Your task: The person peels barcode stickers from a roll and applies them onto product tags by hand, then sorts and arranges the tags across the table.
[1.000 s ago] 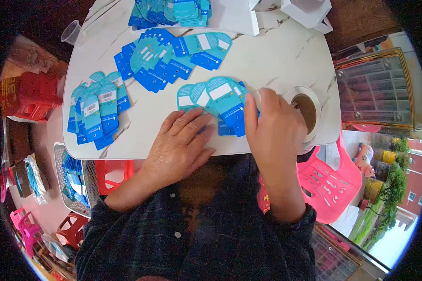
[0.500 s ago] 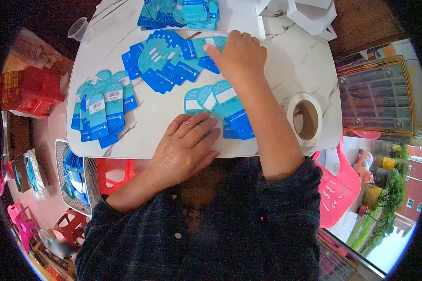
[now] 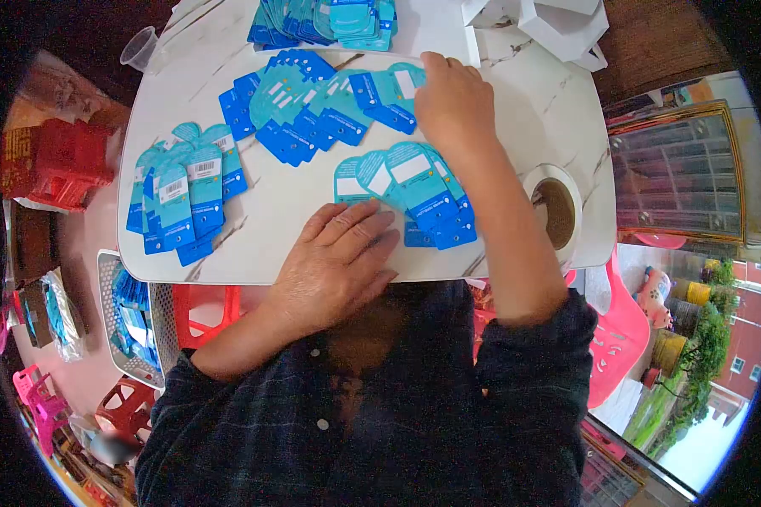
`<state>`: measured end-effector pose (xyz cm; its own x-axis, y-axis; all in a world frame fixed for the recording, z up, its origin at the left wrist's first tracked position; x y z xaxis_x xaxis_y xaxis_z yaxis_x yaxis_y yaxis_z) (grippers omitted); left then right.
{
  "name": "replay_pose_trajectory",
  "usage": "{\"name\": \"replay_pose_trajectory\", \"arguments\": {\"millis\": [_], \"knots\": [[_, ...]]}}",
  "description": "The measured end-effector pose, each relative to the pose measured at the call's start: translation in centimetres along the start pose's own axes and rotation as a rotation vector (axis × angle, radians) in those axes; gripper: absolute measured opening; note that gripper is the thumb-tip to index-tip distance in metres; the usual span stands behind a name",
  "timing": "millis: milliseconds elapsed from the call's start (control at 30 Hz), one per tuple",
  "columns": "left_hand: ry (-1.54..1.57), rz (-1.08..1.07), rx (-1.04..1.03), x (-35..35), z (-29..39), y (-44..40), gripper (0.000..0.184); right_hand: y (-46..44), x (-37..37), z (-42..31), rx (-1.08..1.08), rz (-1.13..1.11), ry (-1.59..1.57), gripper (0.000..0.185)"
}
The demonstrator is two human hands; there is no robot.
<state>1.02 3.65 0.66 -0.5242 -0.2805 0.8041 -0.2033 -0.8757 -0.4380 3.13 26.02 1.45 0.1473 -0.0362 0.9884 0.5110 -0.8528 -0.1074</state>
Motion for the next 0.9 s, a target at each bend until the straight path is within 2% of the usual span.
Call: {"name": "replay_pose_trajectory", "arguments": {"millis": [33,167,200,333,533,667,900], "knots": [[0.000,-0.001,0.000,0.0,0.0,0.0,0.038,-0.1,0.3,0.1,0.000,-0.001,0.000,0.037],[-0.007,0.007,0.009,-0.1,0.0,0.0,0.039,0.7,1.7,-1.4,0.526,0.037,-0.021,0.046],[-0.007,0.008,0.005,-0.1,0.0,0.0,0.039,0.4,1.7,-1.1,0.524,0.040,-0.020,0.046],[0.000,0.008,0.005,0.0,-0.1,0.0,0.039,0.0,0.0,-1.8,0.805,-0.057,0.200,0.066],[0.016,0.002,0.003,0.1,-0.3,0.1,0.039,-0.8,0.5,-2.2,0.828,-0.042,0.291,0.065],[0.028,-0.012,0.010,0.0,-0.3,0.0,0.039,-0.6,1.2,-2.5,0.746,-0.112,0.297,0.058],[0.014,-0.014,0.006,-0.1,-0.2,0.0,0.039,-2.2,1.1,-1.4,0.574,-0.273,0.294,0.058]]}}
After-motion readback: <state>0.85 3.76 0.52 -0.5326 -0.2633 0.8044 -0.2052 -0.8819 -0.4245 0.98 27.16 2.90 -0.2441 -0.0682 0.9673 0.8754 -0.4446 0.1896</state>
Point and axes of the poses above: each hand's wrist, its own y-axis away from the middle knuckle, its own x-axis out of the back of the hand, z = x × y, the point moved 7 cm from there along -y, towards the middle knuckle, and after that the axes turned 7 degrees about -x, right-handed, at the moved point
